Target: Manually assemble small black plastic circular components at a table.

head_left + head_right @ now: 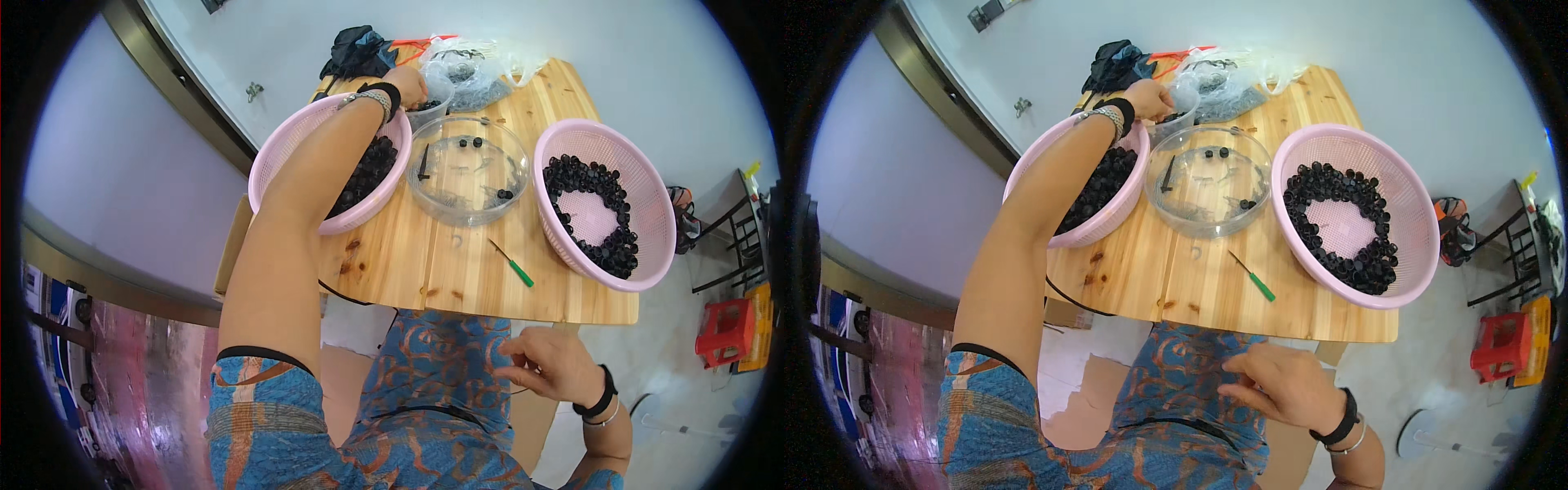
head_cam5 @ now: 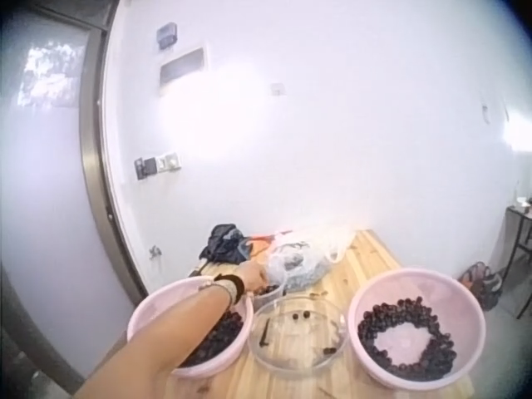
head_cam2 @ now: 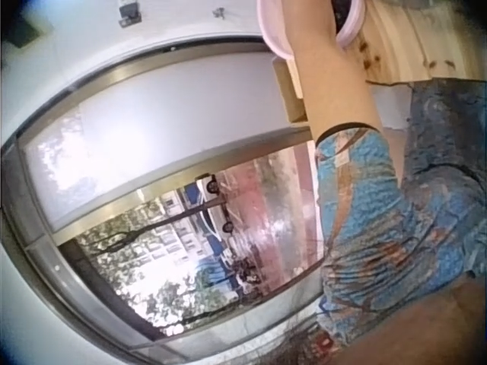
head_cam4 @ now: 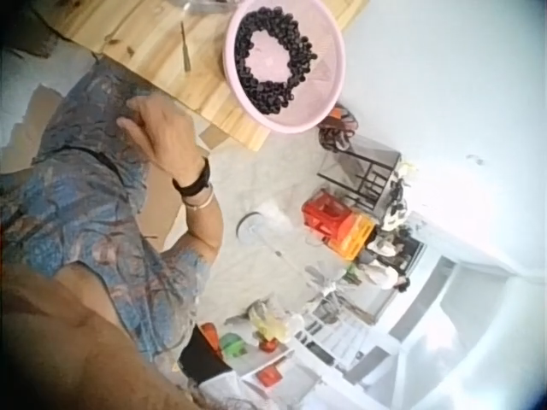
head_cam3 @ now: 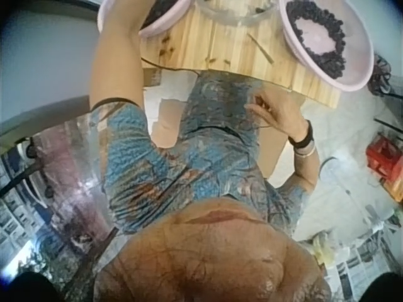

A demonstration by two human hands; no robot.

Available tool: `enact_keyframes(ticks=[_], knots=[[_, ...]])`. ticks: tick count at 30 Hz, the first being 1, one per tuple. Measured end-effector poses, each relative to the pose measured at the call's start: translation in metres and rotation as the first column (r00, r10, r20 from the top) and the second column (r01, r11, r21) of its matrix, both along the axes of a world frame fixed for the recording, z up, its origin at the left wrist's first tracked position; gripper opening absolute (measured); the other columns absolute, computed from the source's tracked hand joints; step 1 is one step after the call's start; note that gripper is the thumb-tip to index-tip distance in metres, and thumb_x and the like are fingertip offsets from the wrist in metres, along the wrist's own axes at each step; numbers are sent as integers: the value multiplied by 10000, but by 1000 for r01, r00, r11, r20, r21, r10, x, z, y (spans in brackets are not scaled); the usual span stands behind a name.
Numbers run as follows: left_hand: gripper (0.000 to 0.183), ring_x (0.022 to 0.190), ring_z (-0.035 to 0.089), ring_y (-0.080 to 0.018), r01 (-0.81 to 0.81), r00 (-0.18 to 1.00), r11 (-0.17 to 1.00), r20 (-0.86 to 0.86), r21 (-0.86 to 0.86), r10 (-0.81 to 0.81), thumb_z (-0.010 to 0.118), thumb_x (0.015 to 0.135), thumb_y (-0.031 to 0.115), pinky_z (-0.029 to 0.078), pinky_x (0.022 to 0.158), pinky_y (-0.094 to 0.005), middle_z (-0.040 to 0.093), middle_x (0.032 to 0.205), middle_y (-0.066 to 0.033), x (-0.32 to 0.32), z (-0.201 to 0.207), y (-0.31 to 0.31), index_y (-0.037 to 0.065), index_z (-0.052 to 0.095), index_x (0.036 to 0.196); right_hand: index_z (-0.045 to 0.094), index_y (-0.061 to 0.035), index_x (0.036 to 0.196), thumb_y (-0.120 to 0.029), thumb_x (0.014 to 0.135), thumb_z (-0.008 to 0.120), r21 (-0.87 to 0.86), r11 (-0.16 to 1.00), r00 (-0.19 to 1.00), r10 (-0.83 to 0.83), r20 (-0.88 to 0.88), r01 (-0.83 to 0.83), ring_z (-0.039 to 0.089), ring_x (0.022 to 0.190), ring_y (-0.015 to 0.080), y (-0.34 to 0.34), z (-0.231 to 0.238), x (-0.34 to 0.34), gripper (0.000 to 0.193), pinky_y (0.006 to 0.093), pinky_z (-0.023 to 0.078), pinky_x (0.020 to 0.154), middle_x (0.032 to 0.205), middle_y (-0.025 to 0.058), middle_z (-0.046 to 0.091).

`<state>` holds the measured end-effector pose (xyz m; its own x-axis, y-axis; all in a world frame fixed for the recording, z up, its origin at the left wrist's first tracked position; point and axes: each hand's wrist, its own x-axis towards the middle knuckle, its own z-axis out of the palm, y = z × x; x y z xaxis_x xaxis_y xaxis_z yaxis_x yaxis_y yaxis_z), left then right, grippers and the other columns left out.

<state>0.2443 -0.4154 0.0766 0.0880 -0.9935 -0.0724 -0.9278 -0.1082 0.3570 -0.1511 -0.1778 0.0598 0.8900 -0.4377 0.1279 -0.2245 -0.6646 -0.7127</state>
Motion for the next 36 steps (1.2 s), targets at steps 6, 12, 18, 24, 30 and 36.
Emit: enact_keyframes(ticks=[6, 12, 18, 24, 30, 36], knots=[[192, 619, 567, -87, -13, 894, 967, -436, -253, -102, 601, 812, 84, 484, 578, -214, 628, 787, -65, 7, 18, 28, -37, 632, 957, 557, -48, 844, -183, 767, 647, -136, 985, 994, -101, 37, 105, 545, 586, 253, -32, 50, 46, 179, 348, 428, 527, 647, 80, 529], [289, 745, 541, -71, 32, 568, 925, -755, -378, -328, 555, 866, 144, 449, 687, -182, 586, 907, -28, -56, 88, 167, -7, 568, 1112, 571, -2, 783, -97, 768, 568, -391, 917, 990, -117, -83, 75, 584, 634, 266, -110, 65, 129, 97, 332, 442, 571, 681, 134, 588], [141, 770, 563, -125, 154, 233, 978, -957, -140, -174, 569, 787, -31, 485, 595, -225, 545, 928, -96, -88, 67, 308, -10, 565, 927, 630, -16, 749, -163, 640, 680, -455, 886, 823, -187, -536, -94, 604, 693, 280, -168, 21, 185, 190, 376, 465, 617, 724, 146, 621], [197, 801, 568, -130, 51, 52, 994, -994, 100, 97, 575, 762, -79, 492, 628, -230, 540, 987, -98, -70, -13, 351, -4, 570, 945, 659, -22, 754, -181, 569, 717, -437, 881, 681, -207, -703, -183, 627, 699, 259, -164, -3, 217, 251, 346, 483, 601, 745, 144, 646], [208, 861, 565, -126, -109, -78, 975, -980, 193, 185, 547, 811, -43, 481, 689, -237, 558, 1008, -76, -63, -45, 363, 0, 571, 1013, 656, -12, 674, -106, 552, 670, -404, 894, 690, -168, -704, -195, 619, 589, 227, -168, -5, 217, 155, 325, 477, 537, 627, 113, 632], [207, 891, 569, -119, -143, -255, 984, -965, 102, 63, 557, 843, 5, 482, 747, -229, 571, 1007, -57, -74, -61, 362, -4, 553, 1050, 645, 1, 776, -113, 657, 643, -329, 944, 775, -196, -601, -16, 604, 586, 182, -166, 0, 212, 165, 300, 481, 528, 662, 100, 627]])
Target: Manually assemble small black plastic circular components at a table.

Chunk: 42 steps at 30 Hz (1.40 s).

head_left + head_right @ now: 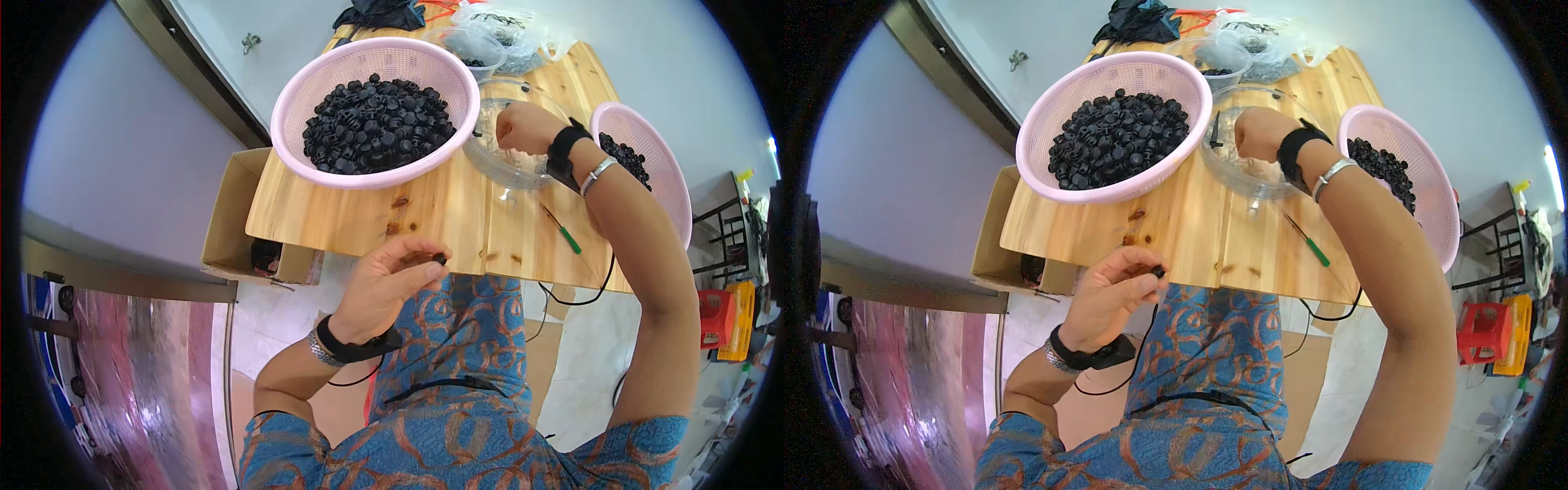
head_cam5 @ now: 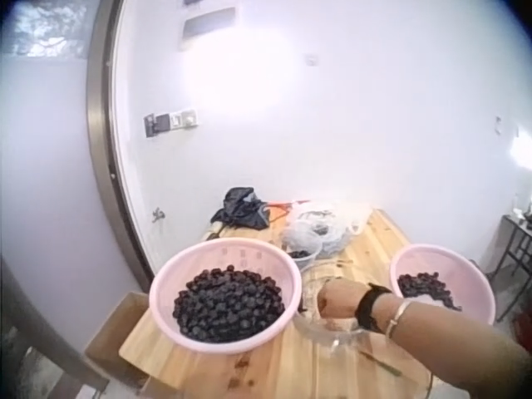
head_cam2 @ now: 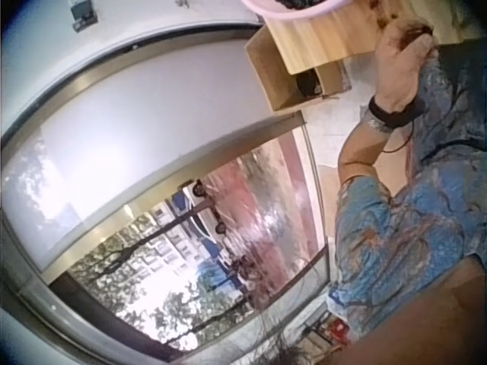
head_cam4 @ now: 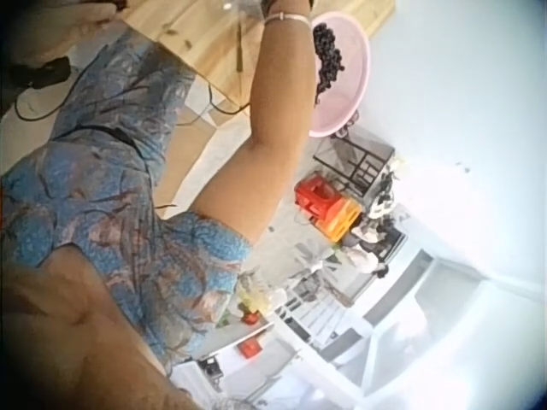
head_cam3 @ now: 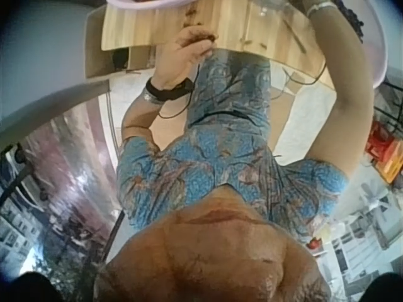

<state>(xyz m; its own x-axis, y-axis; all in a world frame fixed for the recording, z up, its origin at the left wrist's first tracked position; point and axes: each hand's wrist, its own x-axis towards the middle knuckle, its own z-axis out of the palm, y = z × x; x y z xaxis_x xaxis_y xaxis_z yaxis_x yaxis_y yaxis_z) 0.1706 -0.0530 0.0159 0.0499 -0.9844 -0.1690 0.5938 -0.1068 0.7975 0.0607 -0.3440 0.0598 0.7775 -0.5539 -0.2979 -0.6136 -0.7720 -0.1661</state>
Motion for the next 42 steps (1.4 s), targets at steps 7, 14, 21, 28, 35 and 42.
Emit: enact_keyframes(ticks=[7, 14, 21, 28, 35, 42], knots=[[245, 935, 570, -130, -193, 967, 977, -188, -86, 174, 498, 873, 5, 491, 800, -213, 562, 1062, -88, -24, -3, -20, -7, 512, 1118, 593, 25, 744, -88, 765, 573, 449, 886, 758, -373, 536, 119, 582, 572, 134, 19, 20, -28, 117, 248, 486, 534, 665, 77, 598], [238, 1029, 563, -151, -193, 905, 979, -397, -59, 154, 475, 894, 27, 492, 854, -215, 560, 1100, -97, -36, -2, -25, -14, 497, 1127, 583, -1, 919, -63, 800, 623, 722, 673, 522, -564, 640, -158, 563, 644, 92, 106, 17, -68, 140, 207, 467, 589, 759, 31, 594], [197, 974, 562, -162, -123, 866, 990, -495, -71, 72, 485, 897, 49, 489, 817, -210, 558, 1099, -94, -52, -12, -27, 12, 510, 1089, 579, -13, 1020, -65, 823, 609, 825, 440, 361, -749, 555, -355, 628, 746, 131, 146, -13, -99, 206, 204, 496, 591, 881, 73, 631], [221, 932, 573, -119, -152, 856, 988, -504, -36, 113, 521, 874, 29, 479, 829, -192, 571, 1050, -82, -71, -12, -30, 8, 514, 1093, 569, -1, 1010, -76, 863, 557, 830, 221, 253, -885, 391, -512, 617, 768, 114, 161, -23, -117, 165, 193, 505, 585, 940, 84, 618], [241, 923, 595, -172, -102, 847, 993, -529, -66, 52, 471, 889, 17, 507, 836, -225, 573, 1046, -130, -88, -11, -30, -35, 485, 1124, 592, -8, 997, -89, 848, 588, 846, 268, 172, -908, 381, -460, 526, 673, 48, 174, -31, -128, 171, 176, 455, 589, 888, 17, 599], [224, 898, 598, -144, -51, 858, 994, -513, -100, -8, 474, 899, 52, 518, 791, -227, 595, 1004, -101, -101, -12, -28, -26, 508, 1107, 605, -24, 982, -103, 832, 615, 813, 392, 165, -852, 498, -430, 522, 667, 49, 183, -36, -128, 170, 179, 432, 585, 820, 5, 608]])
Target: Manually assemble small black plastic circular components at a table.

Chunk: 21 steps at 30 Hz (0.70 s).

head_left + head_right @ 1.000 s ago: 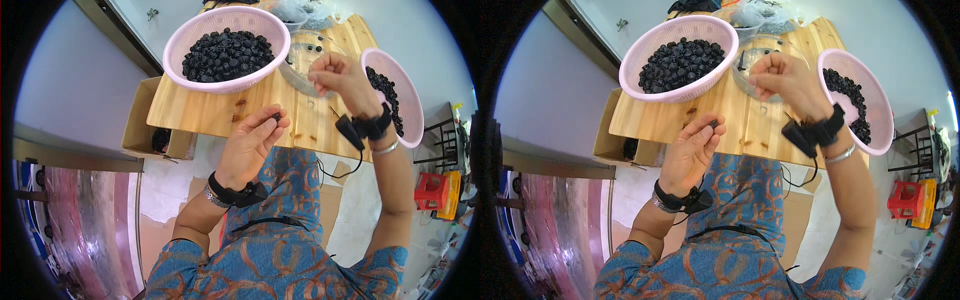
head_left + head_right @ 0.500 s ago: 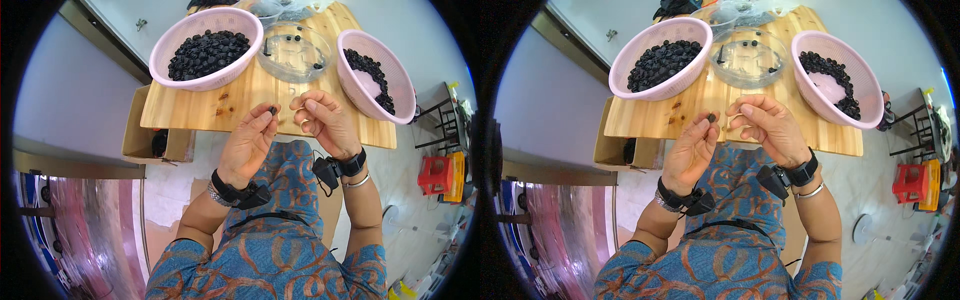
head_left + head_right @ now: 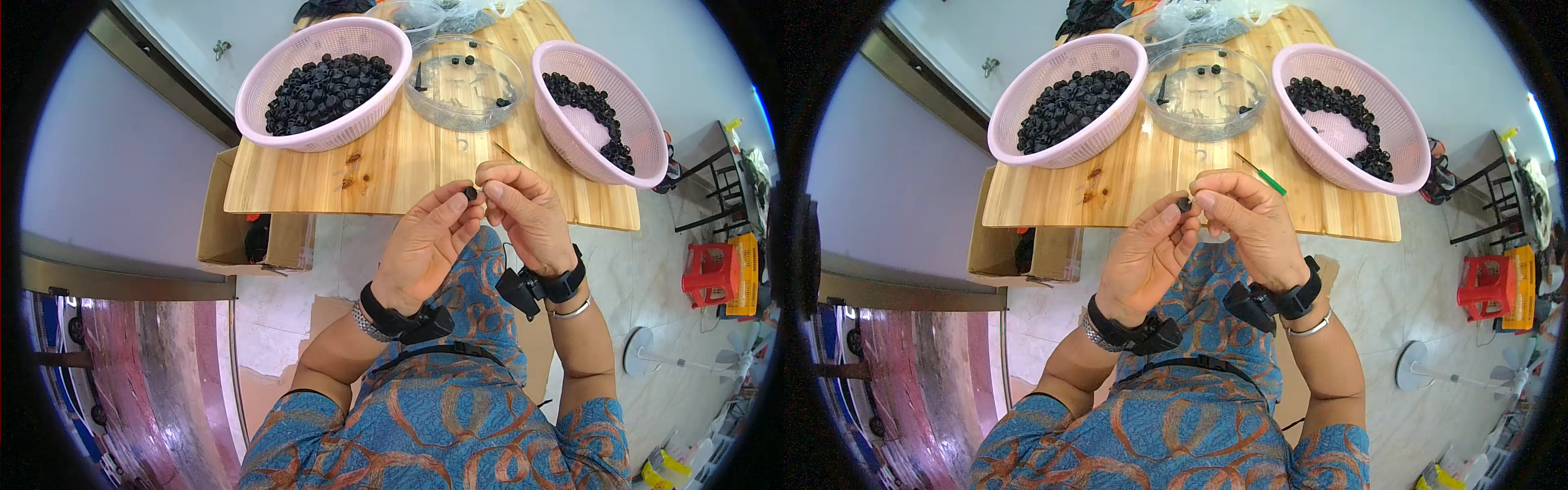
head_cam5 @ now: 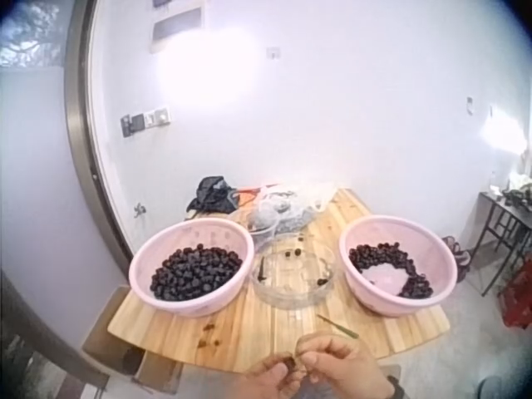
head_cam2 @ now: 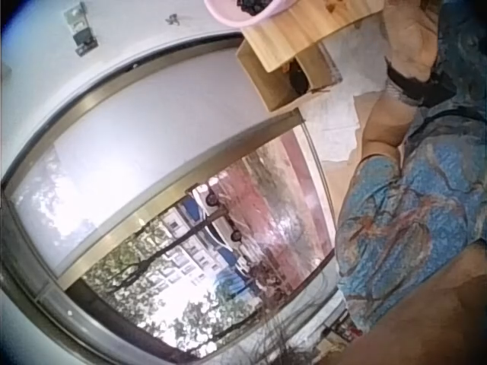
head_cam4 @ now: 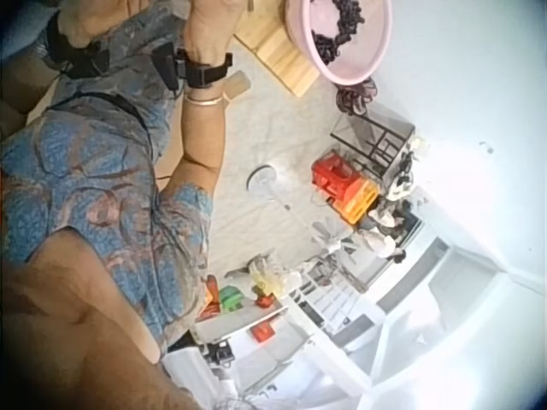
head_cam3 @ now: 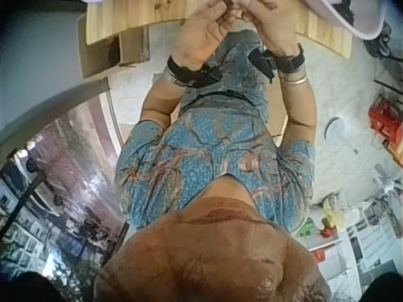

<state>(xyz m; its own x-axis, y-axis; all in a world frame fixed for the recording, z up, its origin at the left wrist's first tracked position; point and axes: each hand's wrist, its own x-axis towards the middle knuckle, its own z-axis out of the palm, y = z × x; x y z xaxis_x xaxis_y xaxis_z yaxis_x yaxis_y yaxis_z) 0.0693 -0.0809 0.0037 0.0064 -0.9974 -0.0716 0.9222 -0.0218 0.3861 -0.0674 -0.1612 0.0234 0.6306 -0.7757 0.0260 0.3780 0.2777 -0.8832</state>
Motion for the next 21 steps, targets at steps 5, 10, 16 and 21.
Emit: enact_keyframes(ticks=[5, 10, 16, 21], knots=[[207, 877, 599, -133, 13, 999, 999, 29, 40, -14, 523, 884, 72, 509, 777, -218, 609, 966, -82, -1, 3, 2, 2, 537, 1078, 599, -19, 975, -105, 840, 605, -129, 991, 995, -51, -87, 40, 526, 680, 53, 4, 0, 1, 160, 183, 432, 591, 811, 7, 604], [197, 854, 608, -138, 7, 999, 999, 32, 36, -8, 531, 879, 65, 519, 766, -206, 614, 946, -85, -2, 4, 2, -2, 540, 1063, 583, -5, 972, -79, 856, 576, -262, 962, 990, -100, -98, 71, 543, 722, 62, 10, 6, 0, 138, 193, 457, 618, 872, 20, 588], [199, 856, 608, -146, -8, 999, 1000, 43, 11, 7, 532, 877, 59, 522, 771, -213, 612, 948, -92, -1, 4, 4, -10, 535, 1064, 576, 10, 956, -38, 848, 571, -344, 934, 986, -137, -97, 96, 554, 775, 74, 13, 7, 1, 119, 196, 472, 637, 972, 46, 557], [192, 862, 607, -153, -59, 988, 998, 142, -22, 62, 529, 876, 44, 518, 779, -230, 604, 970, -98, -5, 1, 4, -12, 533, 1060, 572, 14, 934, -13, 835, 567, -533, 835, 959, -249, -137, 140, 553, 791, 83, 17, 11, -1, 103, 195, 470, 636, 985, 64, 533]])
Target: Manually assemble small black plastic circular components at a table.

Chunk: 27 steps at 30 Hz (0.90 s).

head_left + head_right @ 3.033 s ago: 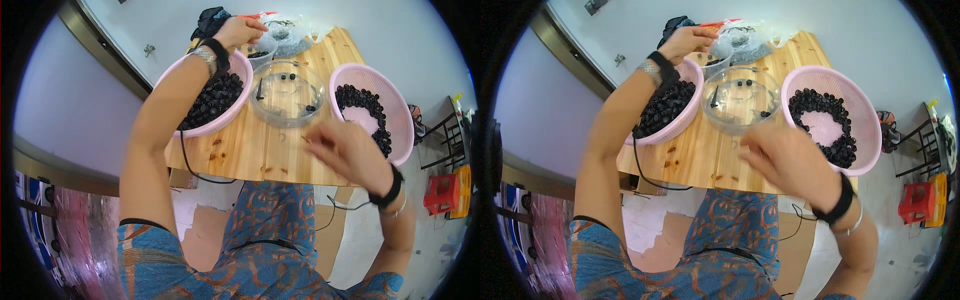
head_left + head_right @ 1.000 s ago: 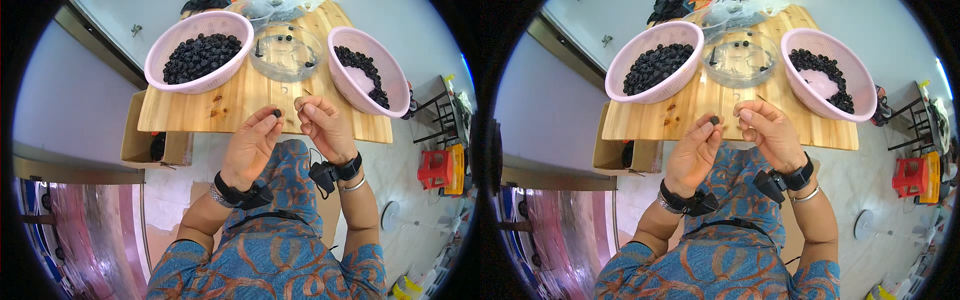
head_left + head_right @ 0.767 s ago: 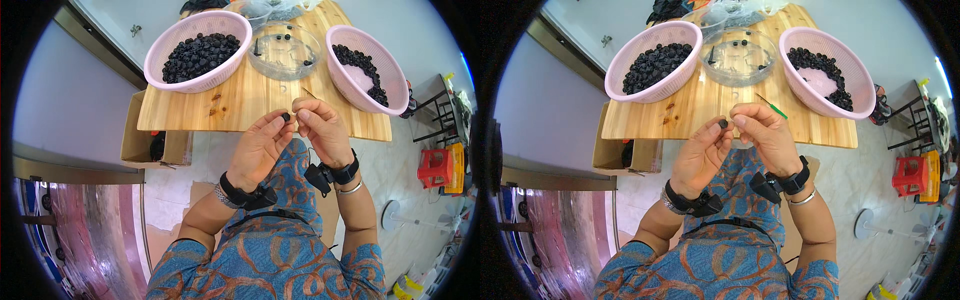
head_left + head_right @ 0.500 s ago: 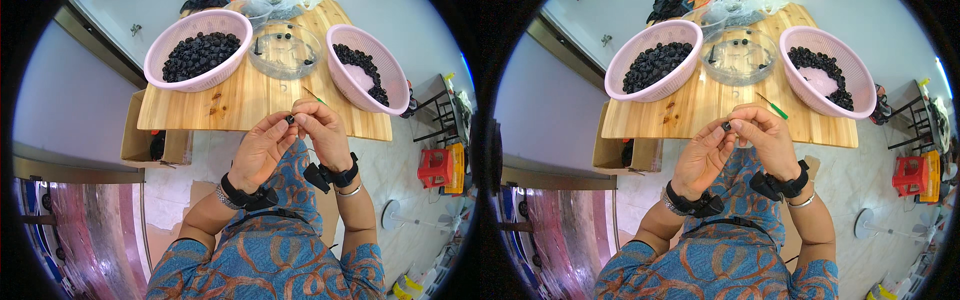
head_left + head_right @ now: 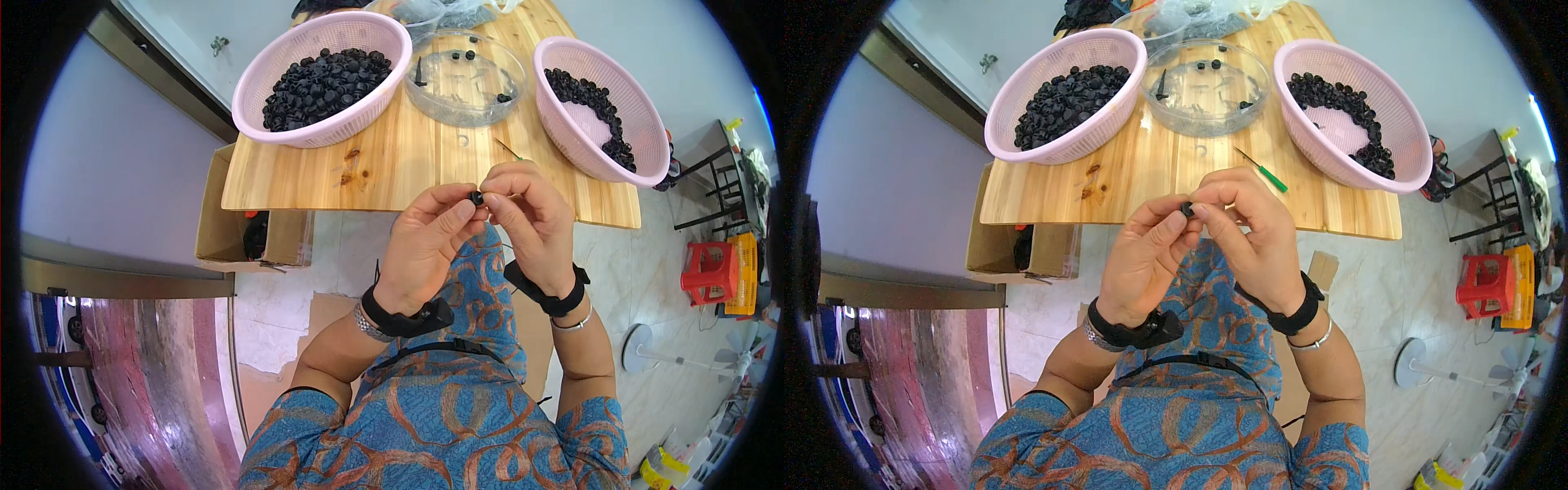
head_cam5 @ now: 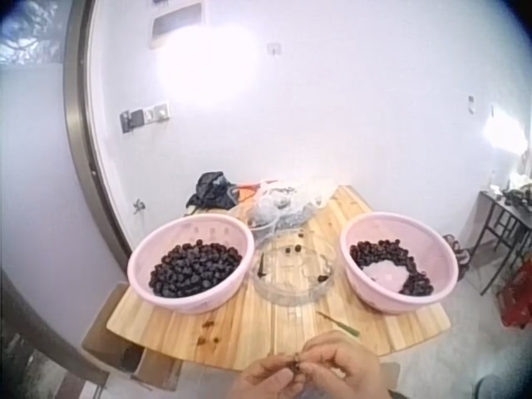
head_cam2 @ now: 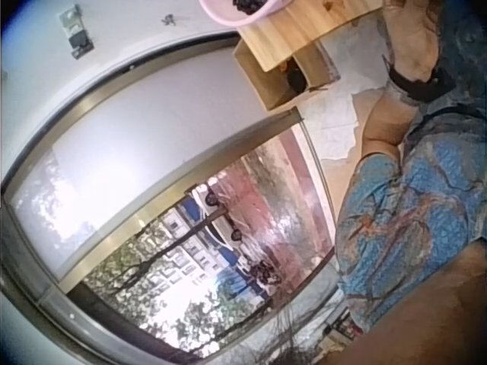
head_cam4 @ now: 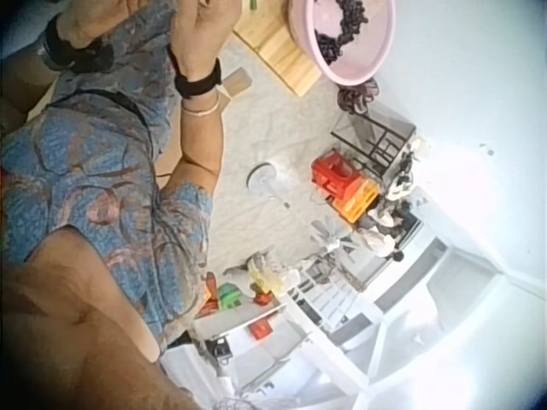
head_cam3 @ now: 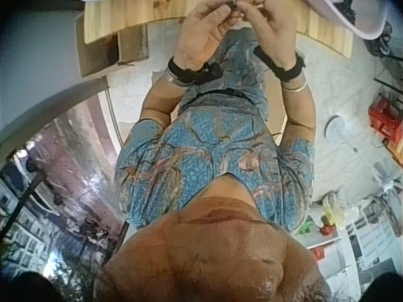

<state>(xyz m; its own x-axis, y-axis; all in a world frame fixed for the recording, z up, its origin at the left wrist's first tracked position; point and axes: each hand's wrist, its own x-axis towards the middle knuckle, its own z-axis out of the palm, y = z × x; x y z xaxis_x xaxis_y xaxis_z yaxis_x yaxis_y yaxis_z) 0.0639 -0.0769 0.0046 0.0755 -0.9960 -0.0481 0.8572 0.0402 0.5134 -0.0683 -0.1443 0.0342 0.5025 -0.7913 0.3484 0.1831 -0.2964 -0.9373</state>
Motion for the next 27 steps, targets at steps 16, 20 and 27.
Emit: enact_keyframes(ticks=[16, 20, 27], knots=[[176, 865, 604, -147, -161, 971, 986, 175, -44, 166, 538, 858, -4, 520, 771, -246, 598, 986, -107, -13, 3, -1, -24, 542, 1033, 553, 31, 935, 9, 833, 551, -179, 983, 999, -37, -5, 36, 569, 748, 117, 4, 0, 0, 105, 215, 492, 642, 979, 98, 513], [185, 875, 602, -147, -138, 978, 989, 149, -46, 143, 527, 870, 13, 517, 782, -247, 599, 989, -99, -11, 3, -2, -18, 536, 1052, 555, 27, 977, 22, 832, 545, -205, 978, 1000, -30, -4, 29, 567, 778, 117, 2, -6, -1, 145, 222, 499, 667, 992, 93, 513], [185, 870, 605, -151, 40, 999, 999, -36, 17, -39, 506, 895, 66, 507, 790, -242, 601, 992, -93, -5, 6, -8, 4, 525, 1068, 548, 11, 1034, 29, 833, 547, 238, 969, 980, 14, 198, -62, 550, 817, 95, 1, -5, -8, 201, 207, 495, 701, 1012, 68, 516]])
